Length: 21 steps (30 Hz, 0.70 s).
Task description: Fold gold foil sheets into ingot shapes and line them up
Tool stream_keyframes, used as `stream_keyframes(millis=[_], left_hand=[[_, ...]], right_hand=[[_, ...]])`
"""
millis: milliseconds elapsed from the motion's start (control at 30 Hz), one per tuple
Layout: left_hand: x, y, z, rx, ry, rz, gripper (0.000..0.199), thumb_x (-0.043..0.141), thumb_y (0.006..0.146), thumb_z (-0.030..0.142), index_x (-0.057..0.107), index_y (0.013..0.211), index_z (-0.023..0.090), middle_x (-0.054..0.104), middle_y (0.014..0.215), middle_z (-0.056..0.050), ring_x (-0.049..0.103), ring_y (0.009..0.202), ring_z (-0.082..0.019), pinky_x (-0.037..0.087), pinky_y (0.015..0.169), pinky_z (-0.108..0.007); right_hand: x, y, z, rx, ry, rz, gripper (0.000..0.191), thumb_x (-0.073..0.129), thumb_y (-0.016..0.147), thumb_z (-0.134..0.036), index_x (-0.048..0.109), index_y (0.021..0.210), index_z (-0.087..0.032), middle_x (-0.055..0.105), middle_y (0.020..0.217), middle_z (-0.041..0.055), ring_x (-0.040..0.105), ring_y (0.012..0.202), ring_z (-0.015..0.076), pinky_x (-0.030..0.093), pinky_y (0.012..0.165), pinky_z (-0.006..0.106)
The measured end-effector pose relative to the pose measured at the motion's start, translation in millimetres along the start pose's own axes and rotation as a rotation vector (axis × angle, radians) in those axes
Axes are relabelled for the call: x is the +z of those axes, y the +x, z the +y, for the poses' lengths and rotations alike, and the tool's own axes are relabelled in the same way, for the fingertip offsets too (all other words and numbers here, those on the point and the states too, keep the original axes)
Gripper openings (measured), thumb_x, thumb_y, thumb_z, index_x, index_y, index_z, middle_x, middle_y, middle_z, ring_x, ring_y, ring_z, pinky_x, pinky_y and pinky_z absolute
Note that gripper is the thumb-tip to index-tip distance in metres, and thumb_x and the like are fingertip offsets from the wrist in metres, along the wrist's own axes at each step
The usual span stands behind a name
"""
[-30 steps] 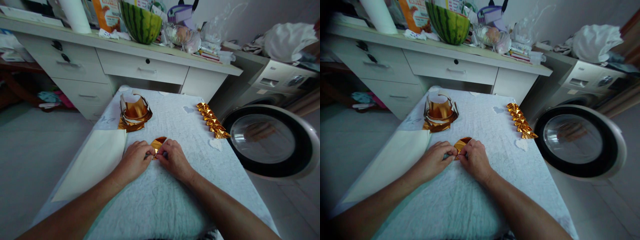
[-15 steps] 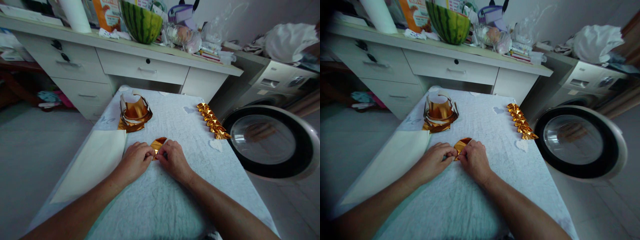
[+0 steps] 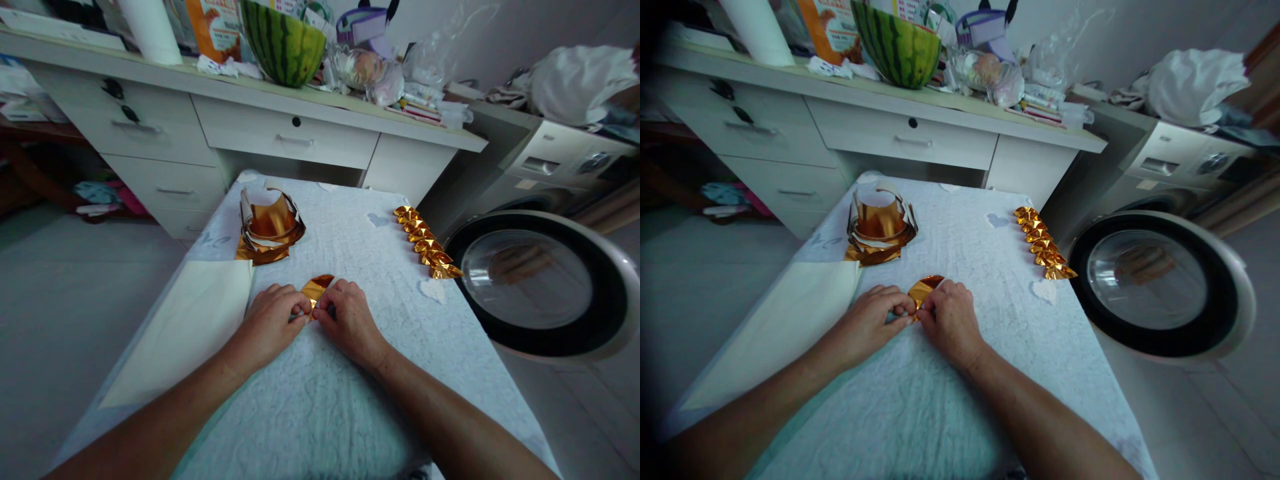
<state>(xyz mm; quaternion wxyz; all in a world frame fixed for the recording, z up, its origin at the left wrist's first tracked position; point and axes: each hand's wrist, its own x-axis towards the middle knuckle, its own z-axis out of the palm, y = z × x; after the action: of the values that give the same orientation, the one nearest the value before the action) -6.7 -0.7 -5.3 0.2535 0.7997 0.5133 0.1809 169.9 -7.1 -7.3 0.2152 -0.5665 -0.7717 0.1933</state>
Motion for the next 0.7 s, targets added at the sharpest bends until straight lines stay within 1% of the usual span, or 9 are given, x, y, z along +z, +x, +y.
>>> stream_keyframes(millis=[200, 367, 433, 567, 700], left_hand=[[-3.4, -0.3, 2.8, -0.002, 0.003, -0.012, 0.011, 0.058, 0.08, 0.016, 0.067, 0.08, 0.022, 0.064, 0.082, -0.001, 0.056, 0.089, -0.021, 0.041, 0.078, -0.034], [-5.8, 0.7, 4.5, 0.01, -0.005, -0.021, 0.023, 0.047, 0.087, 0.014, 0.068, 0.082, 0.022, 0.066, 0.087, -0.002, 0.056, 0.091, -0.02, 0.041, 0.081, -0.034], [-6.1, 1.2, 5.6, -0.001, -0.007, -0.024, 0.021, 0.049, 0.087, 0.015, 0.068, 0.081, 0.022, 0.066, 0.086, -0.002, 0.056, 0.09, -0.021, 0.041, 0.08, -0.034], [-4.6, 1.6, 6.1, -0.028, -0.003, -0.014, 0.009, 0.06, 0.081, 0.017, 0.067, 0.078, 0.022, 0.065, 0.08, -0.001, 0.057, 0.086, -0.021, 0.041, 0.077, -0.033], [-1.6, 1.8, 4.1, -0.032, 0.007, 0.005, 0.005, 0.063, 0.08, 0.019, 0.067, 0.079, 0.022, 0.065, 0.081, -0.001, 0.057, 0.085, -0.021, 0.04, 0.077, -0.033]], right_hand=[[-1.7, -0.4, -2.6, 0.01, -0.019, -0.009, 0.005, 0.07, 0.08, -0.02, 0.067, 0.076, -0.018, 0.06, 0.087, 0.0045, 0.052, 0.087, 0.0196, 0.036, 0.08, 0.034], [-2.0, -0.7, -3.2, 0.013, -0.04, -0.01, 0.007, 0.071, 0.08, -0.022, 0.066, 0.077, -0.018, 0.059, 0.087, 0.0044, 0.051, 0.086, 0.0195, 0.036, 0.078, 0.034], [-1.7, -0.9, -3.3, 0.011, -0.044, -0.008, 0.007, 0.071, 0.08, -0.022, 0.066, 0.077, -0.018, 0.059, 0.088, 0.0044, 0.051, 0.086, 0.0194, 0.036, 0.079, 0.034], [-0.8, -1.3, -3.7, 0.02, -0.049, -0.018, 0.007, 0.07, 0.081, -0.022, 0.065, 0.078, -0.018, 0.058, 0.089, 0.0046, 0.05, 0.087, 0.0195, 0.035, 0.079, 0.034], [0.2, -2.7, -3.9, 0.029, -0.067, -0.018, 0.006, 0.068, 0.082, -0.023, 0.064, 0.08, -0.019, 0.057, 0.091, 0.0047, 0.049, 0.088, 0.0199, 0.034, 0.08, 0.035]])
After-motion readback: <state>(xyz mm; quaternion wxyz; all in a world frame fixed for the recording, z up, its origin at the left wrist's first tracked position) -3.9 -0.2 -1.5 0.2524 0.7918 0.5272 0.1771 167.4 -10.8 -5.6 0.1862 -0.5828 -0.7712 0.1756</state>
